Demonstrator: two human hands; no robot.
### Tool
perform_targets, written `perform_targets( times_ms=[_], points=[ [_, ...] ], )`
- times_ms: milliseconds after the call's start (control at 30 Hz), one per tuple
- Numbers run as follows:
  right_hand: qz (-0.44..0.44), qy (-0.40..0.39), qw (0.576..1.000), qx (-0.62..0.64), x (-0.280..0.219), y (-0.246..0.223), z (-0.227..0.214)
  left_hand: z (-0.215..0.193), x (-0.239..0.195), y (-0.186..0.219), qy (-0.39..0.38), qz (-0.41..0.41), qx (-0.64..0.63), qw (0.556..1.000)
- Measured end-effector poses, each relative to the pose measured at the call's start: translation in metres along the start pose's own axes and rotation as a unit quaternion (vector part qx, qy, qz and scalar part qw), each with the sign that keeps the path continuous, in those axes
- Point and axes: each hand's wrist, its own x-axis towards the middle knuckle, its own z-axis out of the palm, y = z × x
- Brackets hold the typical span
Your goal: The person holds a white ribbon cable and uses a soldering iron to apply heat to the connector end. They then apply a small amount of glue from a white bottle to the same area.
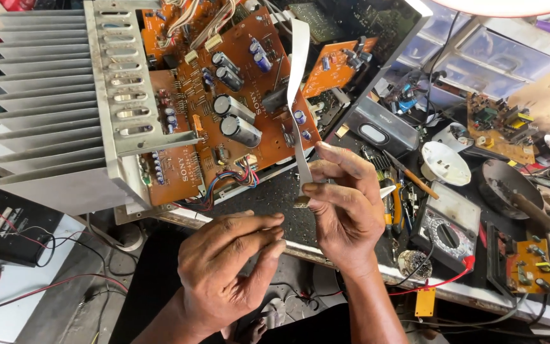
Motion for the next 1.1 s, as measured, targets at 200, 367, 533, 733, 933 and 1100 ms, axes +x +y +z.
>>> perform_targets(
  times_ms=[200, 367, 533, 733, 933, 1100],
  points=[
    [0.054, 0.011, 0.998, 0.027, -0.008, 0.004, -0.001, 0.014, -0.004, -0.014, -0.007, -0.024, 0.012, 1.000],
    [0.104, 0.022, 0.993, 0.055, -0.016, 0.011, -0.002, 0.029, 0.004, -0.009, -0.006, -0.170, -0.169, 0.971],
    [0.116, 0.012, 0.989, 0.093, -0.015, 0.017, -0.005, 0.057, -0.005, -0.011, 0.032, -0.457, -0.359, 0.814],
    [0.110, -0.016, 0.978, 0.178, -0.009, 0.021, -0.008, 0.058, 0.003, -0.029, -0.056, -0.522, -0.468, 0.711],
    [0.189, 0.085, 0.939, 0.275, -0.025, 0.023, -0.008, 0.065, 0.006, -0.031, -0.030, -0.536, -0.507, 0.674],
    [0.266, 0.127, 0.916, 0.271, -0.038, 0.014, -0.008, 0.073, 0.005, -0.030, 0.022, -0.426, -0.477, 0.768]
  ],
)
